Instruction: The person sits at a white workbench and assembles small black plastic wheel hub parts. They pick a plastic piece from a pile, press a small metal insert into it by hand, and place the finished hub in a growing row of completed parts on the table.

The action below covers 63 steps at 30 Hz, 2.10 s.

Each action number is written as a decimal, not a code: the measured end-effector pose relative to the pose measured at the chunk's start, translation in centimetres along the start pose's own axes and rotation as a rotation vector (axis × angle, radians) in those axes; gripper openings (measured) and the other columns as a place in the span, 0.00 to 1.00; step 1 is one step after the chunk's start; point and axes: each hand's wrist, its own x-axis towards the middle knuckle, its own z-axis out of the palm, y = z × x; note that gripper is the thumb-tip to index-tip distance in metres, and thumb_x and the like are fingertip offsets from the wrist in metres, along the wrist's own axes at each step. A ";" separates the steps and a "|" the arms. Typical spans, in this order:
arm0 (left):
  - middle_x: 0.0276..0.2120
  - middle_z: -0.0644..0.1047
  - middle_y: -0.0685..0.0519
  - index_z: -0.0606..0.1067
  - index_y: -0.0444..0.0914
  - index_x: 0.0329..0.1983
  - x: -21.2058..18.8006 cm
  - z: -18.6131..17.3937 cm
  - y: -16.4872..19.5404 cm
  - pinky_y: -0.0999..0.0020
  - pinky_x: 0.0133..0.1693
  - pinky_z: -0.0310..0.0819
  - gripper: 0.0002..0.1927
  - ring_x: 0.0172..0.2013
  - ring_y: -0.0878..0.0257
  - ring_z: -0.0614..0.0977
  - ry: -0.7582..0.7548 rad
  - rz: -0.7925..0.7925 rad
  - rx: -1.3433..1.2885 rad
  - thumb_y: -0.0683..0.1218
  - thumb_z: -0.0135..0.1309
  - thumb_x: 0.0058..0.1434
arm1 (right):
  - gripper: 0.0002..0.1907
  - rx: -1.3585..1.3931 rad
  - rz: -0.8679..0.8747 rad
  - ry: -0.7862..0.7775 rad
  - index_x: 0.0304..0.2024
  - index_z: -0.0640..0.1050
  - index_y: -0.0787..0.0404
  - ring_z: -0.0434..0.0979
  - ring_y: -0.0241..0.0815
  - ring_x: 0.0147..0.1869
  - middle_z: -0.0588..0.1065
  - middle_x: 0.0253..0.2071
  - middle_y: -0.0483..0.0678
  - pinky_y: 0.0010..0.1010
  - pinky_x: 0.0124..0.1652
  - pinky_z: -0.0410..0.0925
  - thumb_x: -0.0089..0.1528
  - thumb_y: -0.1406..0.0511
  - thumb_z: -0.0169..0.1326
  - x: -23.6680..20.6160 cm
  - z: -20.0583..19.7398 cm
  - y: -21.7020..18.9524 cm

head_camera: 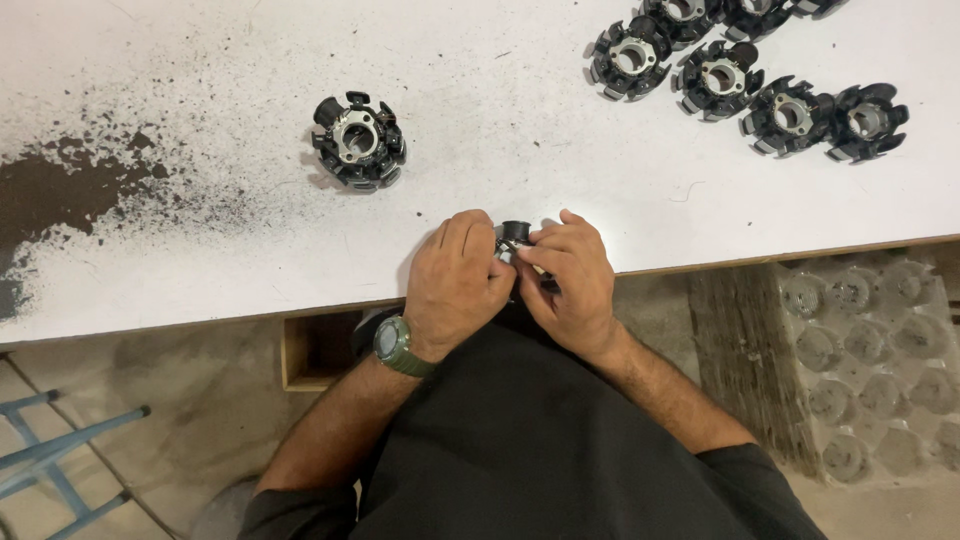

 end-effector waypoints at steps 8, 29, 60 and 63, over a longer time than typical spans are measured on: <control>0.43 0.77 0.44 0.72 0.32 0.40 -0.1 -0.8 -0.2 0.56 0.42 0.77 0.11 0.39 0.49 0.80 0.007 -0.011 -0.056 0.36 0.54 0.53 | 0.17 -0.049 0.013 -0.077 0.46 0.76 0.60 0.77 0.49 0.53 0.76 0.44 0.50 0.49 0.64 0.68 0.57 0.76 0.65 0.3 -0.7 -0.3; 0.56 0.72 0.39 0.60 0.32 0.71 8.3 -9.4 -4.6 0.51 0.45 0.75 0.50 0.53 0.47 0.74 -0.354 -0.088 0.358 0.55 0.70 0.51 | 0.09 0.069 0.357 0.204 0.50 0.73 0.63 0.77 0.44 0.52 0.76 0.46 0.50 0.47 0.73 0.64 0.69 0.72 0.57 -0.4 -4.9 5.0; 0.54 0.75 0.43 0.78 0.35 0.39 2.9 -6.7 0.9 0.53 0.51 0.72 0.09 0.54 0.48 0.77 -0.127 -0.029 0.092 0.45 0.62 0.61 | 0.14 0.063 0.226 -0.043 0.48 0.73 0.61 0.76 0.50 0.47 0.75 0.39 0.48 0.52 0.65 0.66 0.62 0.73 0.60 1.5 -0.4 -0.2; 0.54 0.75 0.42 0.78 0.35 0.37 3.1 -4.6 1.5 0.52 0.50 0.72 0.12 0.53 0.48 0.77 -0.151 -0.049 0.045 0.48 0.64 0.58 | 0.16 0.094 0.216 -0.009 0.50 0.71 0.61 0.77 0.50 0.50 0.76 0.43 0.49 0.53 0.66 0.66 0.61 0.73 0.59 1.1 -0.2 -0.1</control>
